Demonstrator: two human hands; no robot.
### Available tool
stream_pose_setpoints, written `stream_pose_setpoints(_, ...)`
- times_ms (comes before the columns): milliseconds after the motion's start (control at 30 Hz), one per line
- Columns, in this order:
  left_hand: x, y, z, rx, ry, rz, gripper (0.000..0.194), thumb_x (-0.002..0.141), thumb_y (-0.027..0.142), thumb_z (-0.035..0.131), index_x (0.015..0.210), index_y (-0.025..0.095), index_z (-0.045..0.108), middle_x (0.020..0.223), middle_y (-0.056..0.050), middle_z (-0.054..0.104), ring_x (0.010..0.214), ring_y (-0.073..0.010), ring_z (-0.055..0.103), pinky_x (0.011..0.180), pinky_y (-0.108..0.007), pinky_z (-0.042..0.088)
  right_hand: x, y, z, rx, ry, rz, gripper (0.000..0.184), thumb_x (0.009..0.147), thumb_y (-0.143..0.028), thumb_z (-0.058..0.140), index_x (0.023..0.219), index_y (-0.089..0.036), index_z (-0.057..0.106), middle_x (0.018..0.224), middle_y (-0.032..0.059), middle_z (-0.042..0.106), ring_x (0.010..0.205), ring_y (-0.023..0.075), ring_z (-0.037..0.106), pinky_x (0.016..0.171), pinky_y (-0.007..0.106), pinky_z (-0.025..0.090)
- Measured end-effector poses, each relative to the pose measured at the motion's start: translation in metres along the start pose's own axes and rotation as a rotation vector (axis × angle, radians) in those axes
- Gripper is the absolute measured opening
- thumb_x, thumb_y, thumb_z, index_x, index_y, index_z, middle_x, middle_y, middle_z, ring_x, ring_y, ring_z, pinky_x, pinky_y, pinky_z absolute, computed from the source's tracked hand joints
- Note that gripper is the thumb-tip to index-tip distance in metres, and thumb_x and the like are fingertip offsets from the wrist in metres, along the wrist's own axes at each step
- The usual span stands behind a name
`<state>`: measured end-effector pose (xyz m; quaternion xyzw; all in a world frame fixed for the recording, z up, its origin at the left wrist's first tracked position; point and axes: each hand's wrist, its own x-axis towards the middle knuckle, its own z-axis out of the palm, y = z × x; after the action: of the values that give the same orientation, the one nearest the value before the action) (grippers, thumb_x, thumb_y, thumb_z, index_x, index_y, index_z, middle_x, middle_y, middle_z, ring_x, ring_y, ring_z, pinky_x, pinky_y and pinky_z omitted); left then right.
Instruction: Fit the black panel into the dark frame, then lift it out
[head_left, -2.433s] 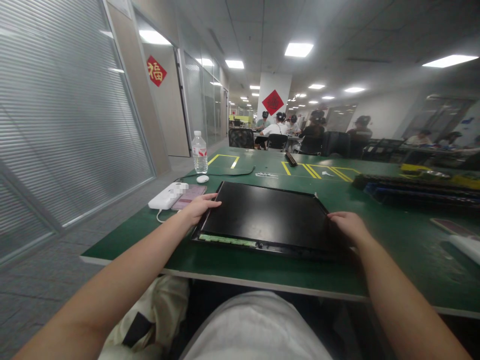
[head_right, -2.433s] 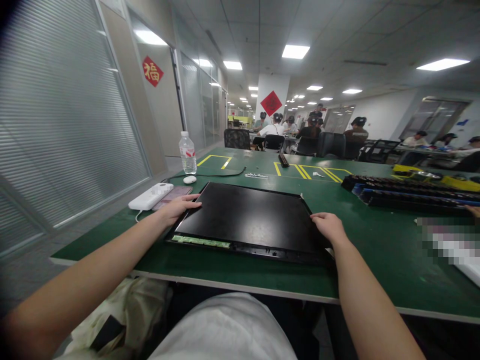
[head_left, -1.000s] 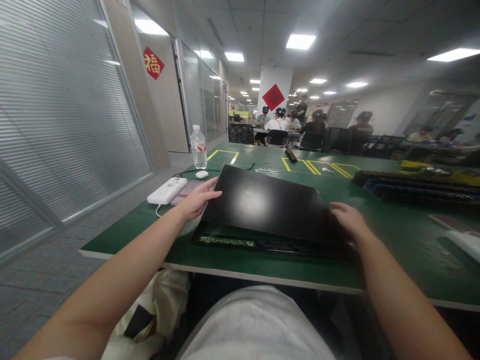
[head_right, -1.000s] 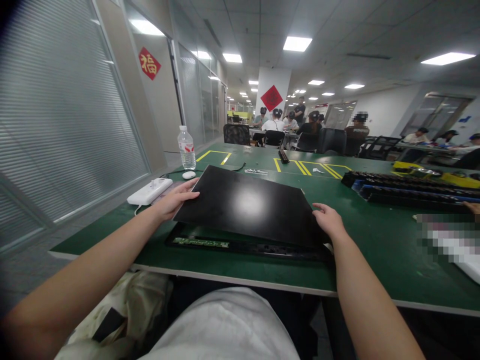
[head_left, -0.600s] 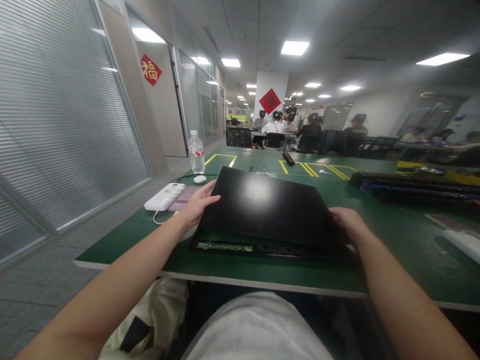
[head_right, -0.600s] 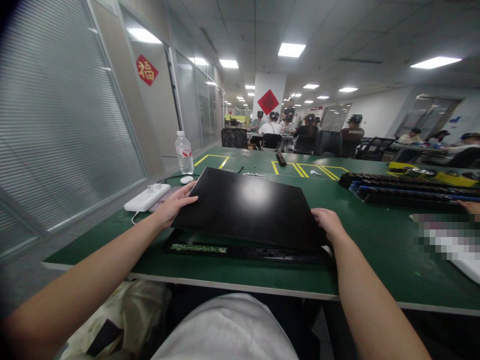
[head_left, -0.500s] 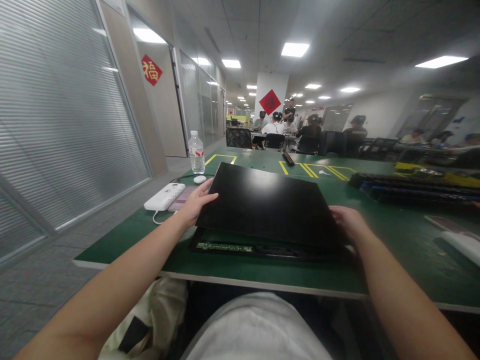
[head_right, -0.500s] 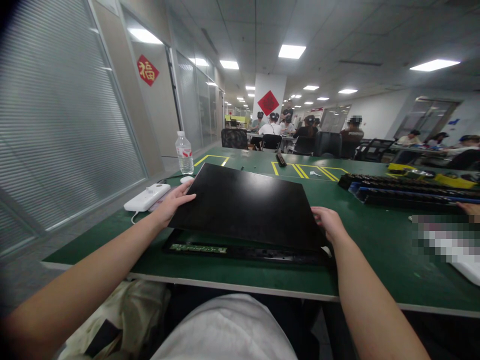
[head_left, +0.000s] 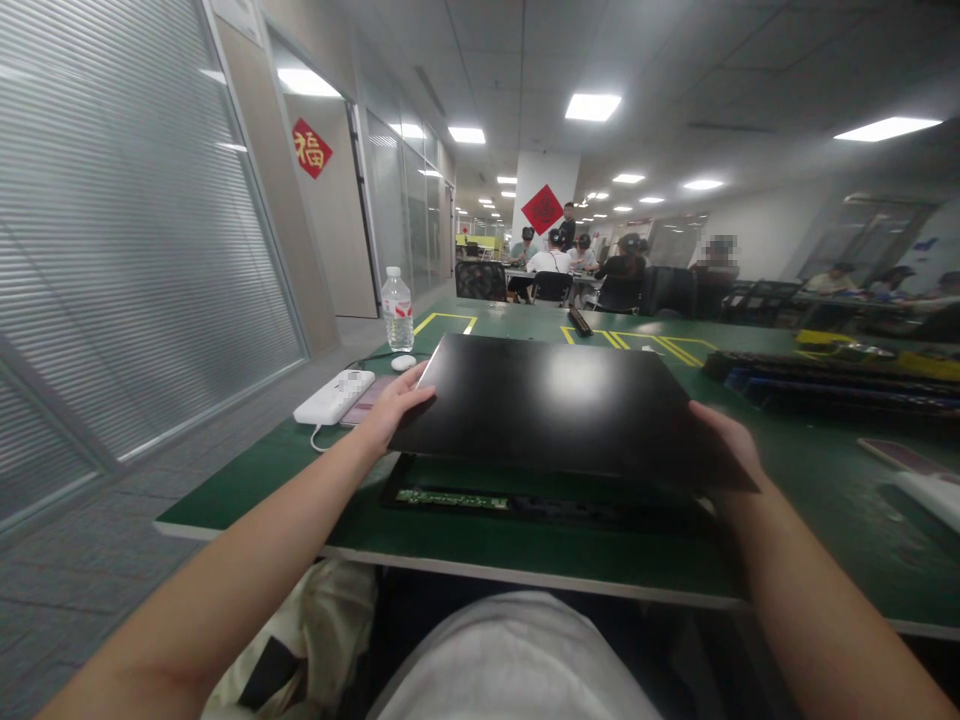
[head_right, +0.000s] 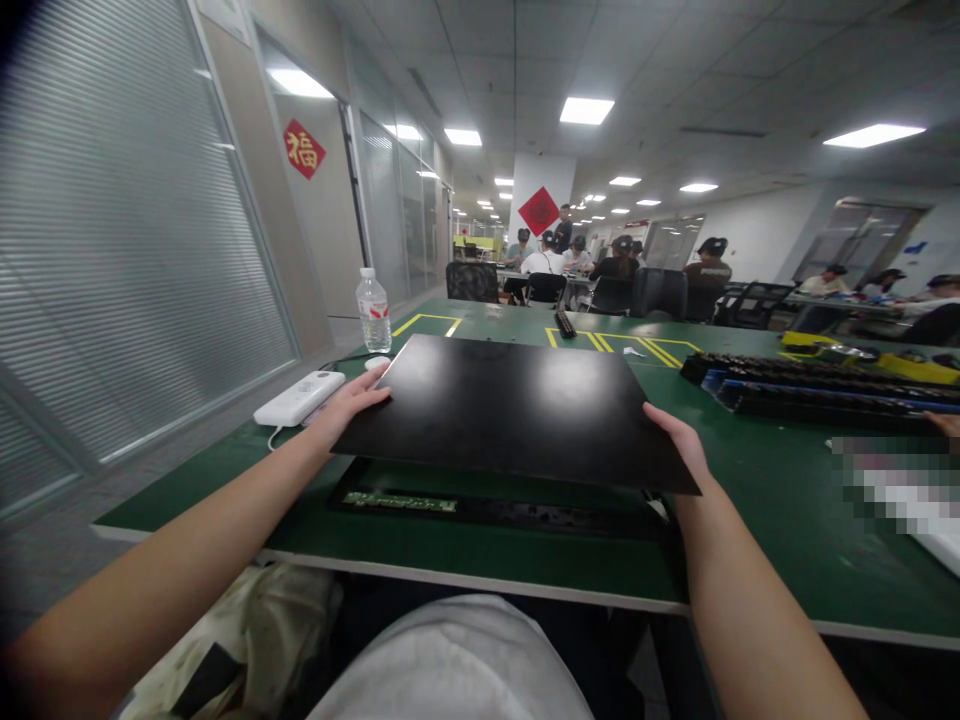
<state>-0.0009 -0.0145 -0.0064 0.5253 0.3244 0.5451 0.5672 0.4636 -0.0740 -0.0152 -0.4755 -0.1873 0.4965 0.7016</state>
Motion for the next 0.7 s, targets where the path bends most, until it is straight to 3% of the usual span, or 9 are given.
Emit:
stream_pose_setpoints(167, -0.005, 0.003, 0.004, 0.035, -0.018, -0.045, 0.082, 0.063, 0.029, 0.085, 0.138, 0.015, 0.055, 0.109, -0.011, 0.077, 0.097, -0.0287, 0.073, 0.083, -0.035, 0.056, -0.002, -0.005, 0.003, 0.019, 0.049, -0.01, 0.01, 0.075, -0.009, 0.07, 0.082, -0.015, 0.073, 0.074, 0.0026, 0.075, 0.062, 0.0195, 0.07, 0.065, 0.03, 0.06)
stream_pose_setpoints(300, -0.007, 0.0, 0.008, 0.103, -0.028, -0.061, 0.073, 0.07, 0.038, 0.082, 0.135, 0.016, 0.057, 0.114, -0.012, 0.076, 0.105, -0.0303, 0.071, 0.09, -0.04, 0.054, 0.002, -0.01, 0.0, 0.074, 0.108, -0.042, 0.011, 0.072, -0.006, 0.07, 0.077, -0.016, 0.072, 0.072, 0.0014, 0.074, 0.06, 0.0174, 0.069, 0.06, 0.027, 0.059)
stream_pose_setpoints(400, -0.005, -0.005, 0.004, 0.187, 0.028, -0.046, 0.068, 0.074, 0.045, 0.078, 0.134, 0.019, 0.059, 0.122, -0.013, 0.073, 0.117, -0.0298, 0.066, 0.096, -0.04, 0.051, 0.0, -0.012, -0.001, 0.088, 0.191, -0.108, 0.015, 0.069, -0.002, 0.07, 0.072, -0.016, 0.071, 0.065, -0.001, 0.071, 0.056, 0.0135, 0.066, 0.053, 0.021, 0.056)
stream_pose_setpoints(500, 0.001, -0.01, -0.003, 0.335, 0.071, -0.029, 0.067, 0.078, 0.048, 0.072, 0.137, 0.02, 0.056, 0.131, -0.015, 0.068, 0.121, -0.0296, 0.063, 0.098, -0.042, 0.05, -0.006, -0.013, 0.001, 0.119, 0.225, -0.225, 0.019, 0.065, 0.002, 0.07, 0.069, -0.016, 0.07, 0.062, -0.0032, 0.068, 0.052, 0.0094, 0.062, 0.047, 0.015, 0.051)
stream_pose_setpoints(700, 0.007, -0.016, -0.016, 0.808, 0.082, 0.116, 0.054, 0.074, 0.042, 0.067, 0.122, 0.018, 0.063, 0.128, -0.014, 0.068, 0.121, -0.0321, 0.061, 0.105, -0.049, 0.045, -0.012, -0.016, 0.008, 0.187, 0.28, -0.279, 0.011, 0.069, -0.003, 0.064, 0.069, -0.014, 0.066, 0.063, -0.0001, 0.066, 0.052, 0.0111, 0.061, 0.048, 0.018, 0.053)
